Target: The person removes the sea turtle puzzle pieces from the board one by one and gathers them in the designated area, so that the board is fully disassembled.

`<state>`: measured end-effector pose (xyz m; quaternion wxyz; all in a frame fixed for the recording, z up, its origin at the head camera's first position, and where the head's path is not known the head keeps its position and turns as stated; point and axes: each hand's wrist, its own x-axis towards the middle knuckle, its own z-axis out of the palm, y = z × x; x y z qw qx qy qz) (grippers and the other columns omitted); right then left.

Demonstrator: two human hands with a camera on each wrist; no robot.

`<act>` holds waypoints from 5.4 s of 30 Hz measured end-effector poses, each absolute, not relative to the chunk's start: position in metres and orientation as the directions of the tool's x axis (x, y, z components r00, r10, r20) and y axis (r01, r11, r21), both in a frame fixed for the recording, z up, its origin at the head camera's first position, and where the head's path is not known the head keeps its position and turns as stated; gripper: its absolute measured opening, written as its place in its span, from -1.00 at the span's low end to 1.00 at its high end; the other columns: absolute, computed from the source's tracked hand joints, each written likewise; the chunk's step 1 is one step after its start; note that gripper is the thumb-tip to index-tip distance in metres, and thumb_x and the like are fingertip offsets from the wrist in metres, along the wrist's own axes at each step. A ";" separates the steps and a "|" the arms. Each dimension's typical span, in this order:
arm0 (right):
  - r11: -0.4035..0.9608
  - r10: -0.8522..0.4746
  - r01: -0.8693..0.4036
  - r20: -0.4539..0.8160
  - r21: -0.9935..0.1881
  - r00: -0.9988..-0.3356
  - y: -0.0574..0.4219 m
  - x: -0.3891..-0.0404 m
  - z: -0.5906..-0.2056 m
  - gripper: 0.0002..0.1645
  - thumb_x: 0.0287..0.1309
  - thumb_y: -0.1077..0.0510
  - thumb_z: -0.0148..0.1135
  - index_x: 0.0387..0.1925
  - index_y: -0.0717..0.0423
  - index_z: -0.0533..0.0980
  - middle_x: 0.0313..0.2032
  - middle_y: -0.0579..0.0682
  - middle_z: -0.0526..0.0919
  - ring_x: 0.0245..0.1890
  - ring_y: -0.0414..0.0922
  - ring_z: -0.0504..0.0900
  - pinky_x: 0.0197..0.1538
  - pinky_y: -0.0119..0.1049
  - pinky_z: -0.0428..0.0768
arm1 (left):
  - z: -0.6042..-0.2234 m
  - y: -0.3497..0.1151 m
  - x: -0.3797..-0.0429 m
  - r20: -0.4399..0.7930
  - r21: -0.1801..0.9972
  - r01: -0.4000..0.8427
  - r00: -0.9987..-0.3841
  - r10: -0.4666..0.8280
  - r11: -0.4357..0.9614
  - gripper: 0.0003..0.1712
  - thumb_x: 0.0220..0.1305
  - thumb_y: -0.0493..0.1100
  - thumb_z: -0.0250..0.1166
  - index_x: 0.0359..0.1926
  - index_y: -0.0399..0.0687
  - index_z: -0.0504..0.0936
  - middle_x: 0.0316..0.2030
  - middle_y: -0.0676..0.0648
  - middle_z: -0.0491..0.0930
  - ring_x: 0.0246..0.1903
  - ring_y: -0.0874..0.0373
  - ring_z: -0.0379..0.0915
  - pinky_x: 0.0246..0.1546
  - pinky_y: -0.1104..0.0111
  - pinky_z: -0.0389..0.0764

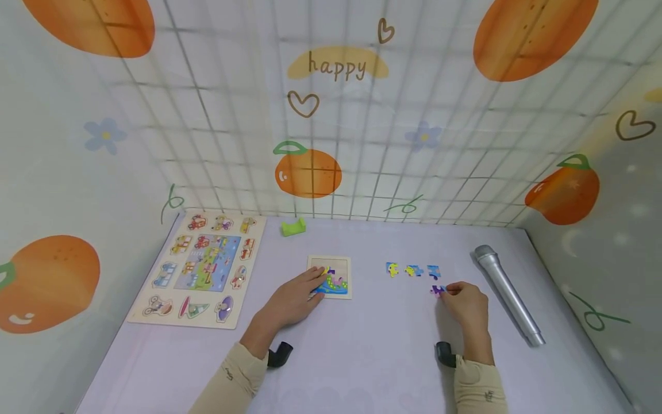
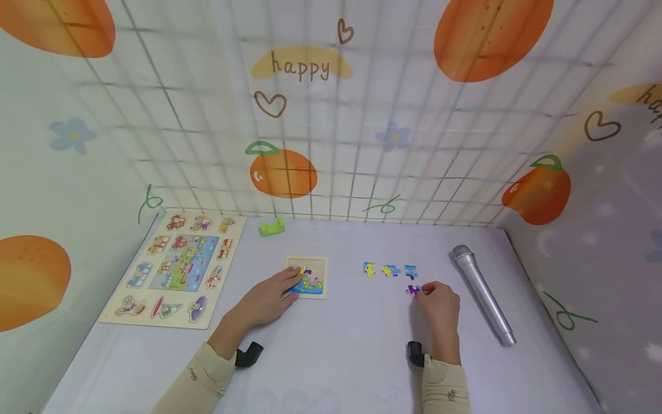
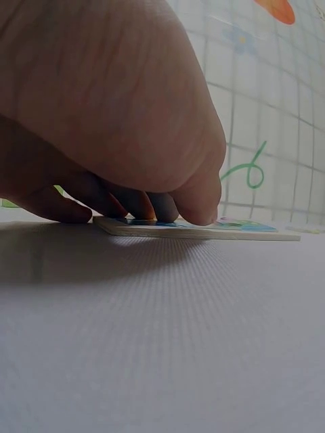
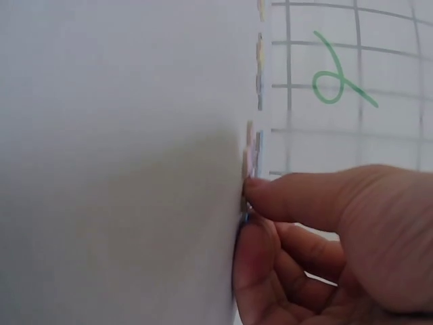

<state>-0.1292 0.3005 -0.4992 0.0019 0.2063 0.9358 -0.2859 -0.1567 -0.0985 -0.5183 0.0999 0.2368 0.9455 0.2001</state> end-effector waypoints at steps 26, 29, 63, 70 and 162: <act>0.732 0.234 0.247 -0.106 -0.635 -0.966 0.223 -0.148 -0.474 -0.59 0.30 -0.01 0.30 0.00 0.19 0.71 -0.10 0.15 0.80 -0.11 0.07 0.73 -0.22 -0.21 0.65 | -0.514 -0.109 -0.146 -0.072 0.513 0.368 -0.882 0.466 0.776 -0.35 0.53 0.08 0.16 0.55 0.13 0.29 0.61 0.08 0.06 0.60 0.06 -0.01 0.54 0.07 0.25; 0.719 0.187 0.212 -0.110 -0.662 -0.976 0.203 -0.156 -0.476 -0.62 0.28 -0.01 0.33 -0.01 0.15 0.73 -0.09 0.14 0.80 -0.08 0.05 0.74 -0.13 -0.13 0.69 | -0.512 -0.109 -0.142 -0.068 0.502 0.372 -0.883 0.464 0.781 -0.36 0.53 0.07 0.16 0.53 0.12 0.32 0.60 0.08 0.10 0.59 0.08 0.02 0.53 0.08 0.27; 0.717 -0.009 0.150 -0.225 -0.680 -0.974 0.084 -0.193 -0.493 -0.80 0.17 0.14 0.36 -0.19 0.08 0.79 -0.14 0.02 0.81 -0.09 -0.03 0.68 0.07 -0.07 0.67 | -0.511 -0.109 -0.145 -0.098 0.448 0.374 -0.882 0.461 0.812 -0.44 0.51 0.07 0.18 0.46 0.13 0.44 0.56 0.01 0.22 0.57 0.05 0.10 0.50 0.07 0.33; 0.680 0.047 0.201 -0.231 -0.705 -0.972 0.083 -0.194 -0.495 -0.86 0.18 0.09 0.41 -0.29 0.06 0.78 -0.33 -0.04 0.79 -0.27 -0.12 0.67 -0.13 -0.20 0.65 | -0.513 -0.109 -0.146 -0.101 0.441 0.391 -0.873 0.477 0.808 -0.44 0.53 0.08 0.15 0.47 0.15 0.42 0.56 0.02 0.21 0.58 0.08 0.08 0.50 0.08 0.32; 0.687 0.225 0.332 -0.246 -0.646 -0.943 0.266 -0.144 -0.480 -0.71 0.32 0.03 0.29 -0.16 0.19 0.66 -0.29 0.09 0.72 -0.32 -0.07 0.56 -0.37 -0.33 0.40 | -0.512 -0.108 -0.143 -0.110 0.486 0.354 -0.882 0.458 0.799 -0.46 0.53 0.07 0.15 0.45 0.18 0.45 0.57 0.06 0.20 0.59 0.06 0.04 0.52 0.04 0.28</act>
